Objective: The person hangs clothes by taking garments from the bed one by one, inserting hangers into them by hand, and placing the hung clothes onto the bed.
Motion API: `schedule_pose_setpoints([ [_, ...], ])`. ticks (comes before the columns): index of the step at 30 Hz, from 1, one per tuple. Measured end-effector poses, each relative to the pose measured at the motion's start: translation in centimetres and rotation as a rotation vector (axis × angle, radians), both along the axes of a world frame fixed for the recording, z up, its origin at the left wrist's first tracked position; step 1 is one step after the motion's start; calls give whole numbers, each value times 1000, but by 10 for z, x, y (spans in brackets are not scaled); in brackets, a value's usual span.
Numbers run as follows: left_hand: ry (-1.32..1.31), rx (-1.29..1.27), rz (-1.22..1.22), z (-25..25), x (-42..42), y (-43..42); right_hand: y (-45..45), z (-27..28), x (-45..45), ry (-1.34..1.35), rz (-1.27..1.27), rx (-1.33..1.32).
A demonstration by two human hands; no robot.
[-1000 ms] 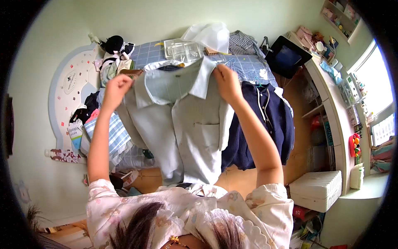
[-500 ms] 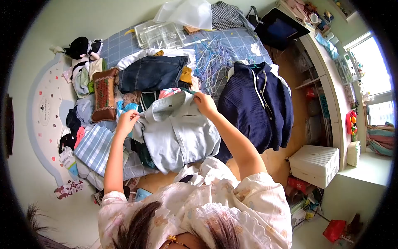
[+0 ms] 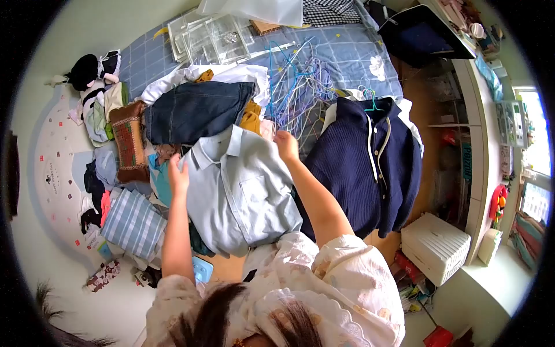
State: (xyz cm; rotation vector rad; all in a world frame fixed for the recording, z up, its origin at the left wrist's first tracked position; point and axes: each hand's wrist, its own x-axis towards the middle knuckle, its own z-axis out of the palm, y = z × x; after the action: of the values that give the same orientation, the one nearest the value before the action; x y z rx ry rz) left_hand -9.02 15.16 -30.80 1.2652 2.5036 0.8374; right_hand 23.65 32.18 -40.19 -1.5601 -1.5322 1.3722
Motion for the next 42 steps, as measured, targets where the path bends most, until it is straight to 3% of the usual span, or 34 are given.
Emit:
schedule_pose_setpoints([
  [2,-56,-36,-14,-21,19,-7,21,-71,27,-180,-159,-70],
  [3,-102,-68,-1,-26,32,-12,33,-66,38,-314,-154,-199],
  [5,-128,-106,8,-38,45,-29,52,-108,58,-561,-180,-233],
  [8,-165,-208,48,-45,51,-49,61,-171,64,-470,-428,-60],
  [9,-180,-206,50,-50,48,-54,68,-173,63,-308,-457,-190],
  [11,-178,-291,112,-54,42,-51,78,-154,53,23,-513,-444],
  [13,-198,-329,160,-59,32,-43,80,-136,43,-129,-498,-263],
  [15,-201,-242,162,-67,26,-18,74,-96,27,-82,-586,-22],
  [17,-206,-202,178,-60,24,19,61,-79,31,241,-614,-223],
  [18,-232,-253,204,-60,24,38,55,-34,30,332,-633,-283],
  [19,-259,-303,235,-62,23,56,43,-31,41,205,-560,-166],
  [21,-17,-377,119,-88,16,72,19,-3,68,62,-508,-82],
  [23,51,-622,90,-79,22,95,-4,38,94,68,-566,-204],
  [25,124,-722,78,-76,22,104,-32,69,128,65,-628,-333],
  [28,146,-729,218,-77,19,103,-68,109,166,-66,-626,-307],
  [31,138,-695,325,-82,7,85,-88,148,190,-273,-465,-88],
  [34,65,-610,253,-100,-17,56,-87,180,194,-507,-205,117],
  [38,29,-423,203,-74,-9,49,-58,214,163,-436,105,-108],
  [42,-13,-194,175,-31,9,43,-34,215,114,-284,463,-14],
])
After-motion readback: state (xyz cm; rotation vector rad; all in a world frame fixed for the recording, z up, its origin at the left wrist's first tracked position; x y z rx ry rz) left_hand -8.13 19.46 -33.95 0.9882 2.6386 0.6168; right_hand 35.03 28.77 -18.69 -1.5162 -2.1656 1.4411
